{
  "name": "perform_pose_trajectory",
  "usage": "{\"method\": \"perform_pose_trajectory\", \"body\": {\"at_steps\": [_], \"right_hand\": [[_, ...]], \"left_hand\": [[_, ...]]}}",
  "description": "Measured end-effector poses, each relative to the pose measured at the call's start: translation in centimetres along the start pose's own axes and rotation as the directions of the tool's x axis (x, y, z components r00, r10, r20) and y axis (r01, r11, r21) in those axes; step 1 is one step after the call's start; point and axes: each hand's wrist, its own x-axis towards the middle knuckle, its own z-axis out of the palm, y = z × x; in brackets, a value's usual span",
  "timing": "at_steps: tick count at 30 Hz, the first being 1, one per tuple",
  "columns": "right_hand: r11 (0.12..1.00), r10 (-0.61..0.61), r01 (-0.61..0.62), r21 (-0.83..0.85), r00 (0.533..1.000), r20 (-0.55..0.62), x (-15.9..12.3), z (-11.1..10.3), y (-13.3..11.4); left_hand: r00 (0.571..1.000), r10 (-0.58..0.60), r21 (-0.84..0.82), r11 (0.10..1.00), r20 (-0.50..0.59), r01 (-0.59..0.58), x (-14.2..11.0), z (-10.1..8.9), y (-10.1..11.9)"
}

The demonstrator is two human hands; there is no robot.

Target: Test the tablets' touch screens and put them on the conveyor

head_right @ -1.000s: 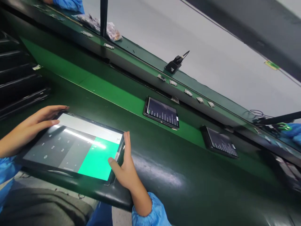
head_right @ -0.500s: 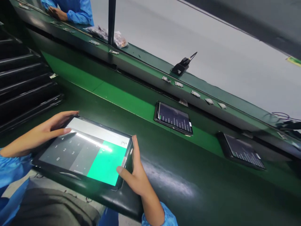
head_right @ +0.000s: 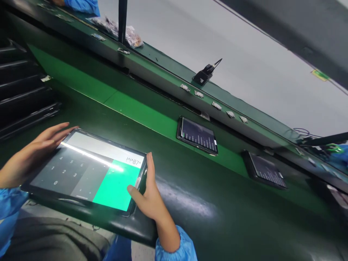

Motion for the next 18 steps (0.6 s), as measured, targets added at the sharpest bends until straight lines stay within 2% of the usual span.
{"method": "perform_pose_trajectory", "body": {"at_steps": [5, 12, 15, 18], "right_hand": [[1.000, 0.004, -0.005, 0.021, 0.999, 0.036, 0.0, -0.1, -0.2], [0.992, 0.001, 0.004, 0.126, 0.999, -0.043, 0.3, 0.3, 1.0], [0.950, -0.029, 0.046, 0.310, 0.998, -0.062, 0.7, 0.1, 1.3], [0.888, 0.010, 0.054, 0.457, 0.991, -0.136, 1.2, -0.1, 1.3]], "left_hand": [[0.998, -0.037, 0.030, 0.999, -0.052, 0.039, -0.7, -0.9, -0.4], [0.999, -0.014, 0.285, 0.958, -0.031, 0.023, -2.4, -3.3, -1.2], [0.999, 0.035, 0.411, 0.911, 0.034, -0.046, -3.2, -4.2, -1.7], [0.984, 0.123, 0.533, 0.827, 0.133, -0.175, -3.9, -4.7, -2.5]]}}
